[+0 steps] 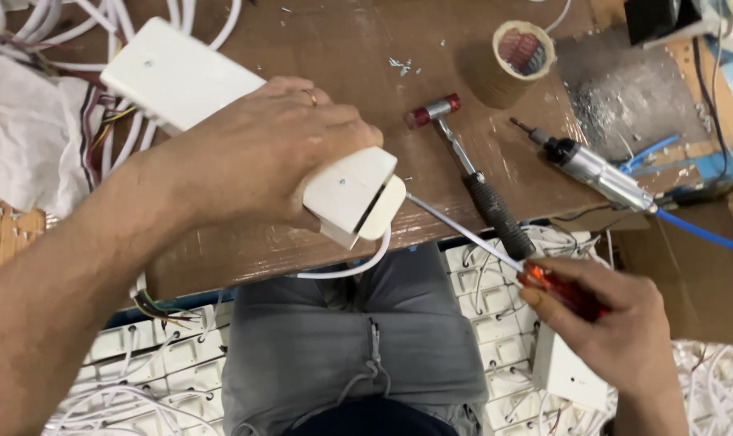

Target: The person attaches a white plastic cover to a white rectangular electrical box using a screwdriver and screws. They align the cover, insert screws, and tighten them to secure the cover in place.

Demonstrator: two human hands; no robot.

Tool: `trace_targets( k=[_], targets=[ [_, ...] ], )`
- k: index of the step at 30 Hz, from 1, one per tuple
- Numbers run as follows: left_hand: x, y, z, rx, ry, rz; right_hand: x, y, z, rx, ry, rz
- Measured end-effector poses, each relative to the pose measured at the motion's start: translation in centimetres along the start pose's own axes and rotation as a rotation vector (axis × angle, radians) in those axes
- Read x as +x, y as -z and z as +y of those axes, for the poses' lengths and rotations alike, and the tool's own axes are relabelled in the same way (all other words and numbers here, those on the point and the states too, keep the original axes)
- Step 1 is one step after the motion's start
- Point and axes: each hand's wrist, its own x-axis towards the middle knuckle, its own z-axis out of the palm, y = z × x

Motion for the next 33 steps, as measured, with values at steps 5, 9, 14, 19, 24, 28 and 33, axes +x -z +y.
trace_targets(
  k=[5,9,14,19,24,28,33],
  targets=[
    [-1.5,0.2,-0.6,-0.040,-0.069,-0.049,-3.3,-1.7,-1.1,0.110,-0.254,-0.035],
    [-2.1,-0.1,0.2,-0.129,0.005,-0.087,-5.5,-4.0,-1.3,0.020,-0.226,0.040],
    [-1.9,-0.8,2.9,-0.046,-0.036,-0.009,-5.4,-3.8,-1.7,-0.184,-0.091,0.137],
    [-0.9,-2.4,2.2,0.034,-0.089,0.082,-4.8,-3.3,-2.6,-0.154,-0.102,0.118],
    [-0.6,-2.4,2.0,0.014,-0.121,0.080,-3.6,-1.8,-0.6,0.023,-0.238,-0.019],
    [-0.3,-2.7,1.7,-0.001,-0.134,0.084,-2.0,-0.4,-0.2,0.479,-0.574,-0.319],
    [-0.3,-2.7,1.8,0.007,-0.107,0.064,-2.4,-1.2,1.3,0.309,-0.379,-0.263]
  ],
)
